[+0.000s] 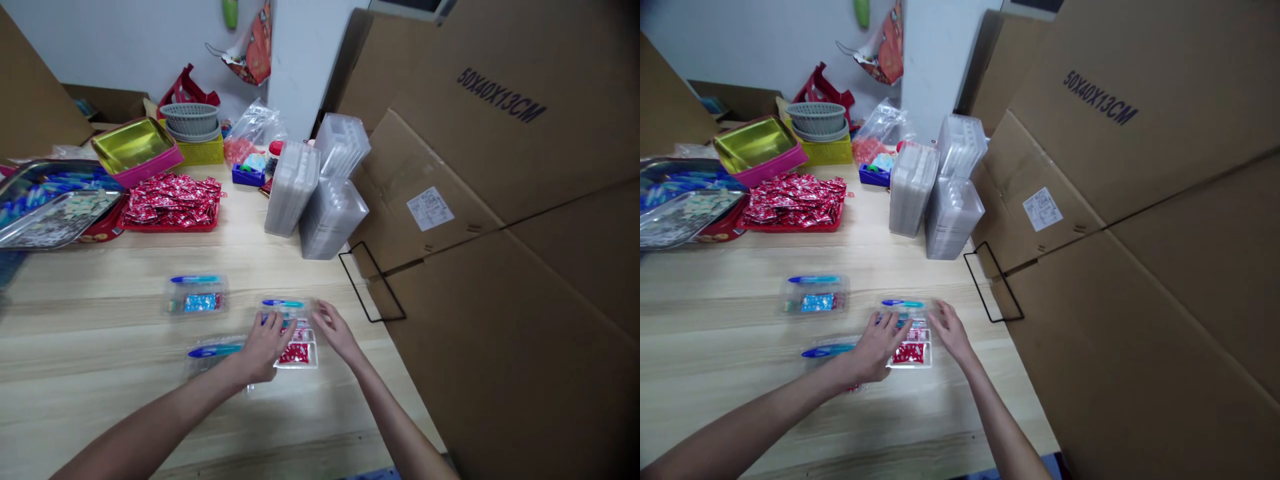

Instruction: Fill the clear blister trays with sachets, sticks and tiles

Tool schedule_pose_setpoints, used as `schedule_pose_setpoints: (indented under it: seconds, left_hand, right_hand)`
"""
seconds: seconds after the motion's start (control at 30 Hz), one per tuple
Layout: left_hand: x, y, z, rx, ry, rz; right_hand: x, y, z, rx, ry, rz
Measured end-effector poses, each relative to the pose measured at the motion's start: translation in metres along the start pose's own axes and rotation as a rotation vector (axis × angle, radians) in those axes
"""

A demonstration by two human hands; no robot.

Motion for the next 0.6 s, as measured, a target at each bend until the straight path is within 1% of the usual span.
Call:
schedule_pose_setpoints:
  seconds: [0.03, 0.1, 0.2, 0.27, 0.37, 0.43, 0.53, 0.6]
  left_hand:
    - [0.002, -0.001, -0.005, -0.005, -0.005, -0.003]
    - [0.007, 0.000, -0.018, -0.030, -0.014, -0.010]
    - [0.018, 0.009, -0.037, -0.059, -0.025, -0.007]
    - [0.028, 0.019, -0.041, -0.027, -0.040, -0.005]
    - [0.040, 0.033, -0.033, 0.055, -0.070, -0.010]
    - [0.043, 0.038, -0.027, 0.077, -0.092, -0.005]
    - [0.040, 0.037, -0.020, 0.073, -0.121, -0.012]
    - [0.033, 0.031, -0.016, 0.066, -0.123, -0.050]
  right_hand:
    - [0.006, 0.003, -0.001, -0.008, -0.029, -0.037]
    - [0.014, 0.010, -0.002, 0.004, -0.032, -0.063]
    - [0.015, 0.017, -0.001, 0.011, 0.040, -0.033]
    - [0.011, 0.018, 0.002, 0.021, 0.104, 0.005]
    - [0.001, 0.014, 0.013, 0.088, 0.198, 0.076]
    - [-0.002, 0.009, 0.020, 0.121, 0.249, 0.098]
    - [-0.002, 0.003, 0.024, 0.104, 0.303, 0.080]
    - [-0.003, -0.002, 0.028, 0.098, 0.320, 0.063]
Point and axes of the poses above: each hand's wrist, its own y-axis towards the middle knuckle, its own z-axis out of the palm, x = y × z, the point moved 7 cm from there along y, towards the middle knuckle, and after that the axes turned 12 degrees about x, right-handed, at the moved point
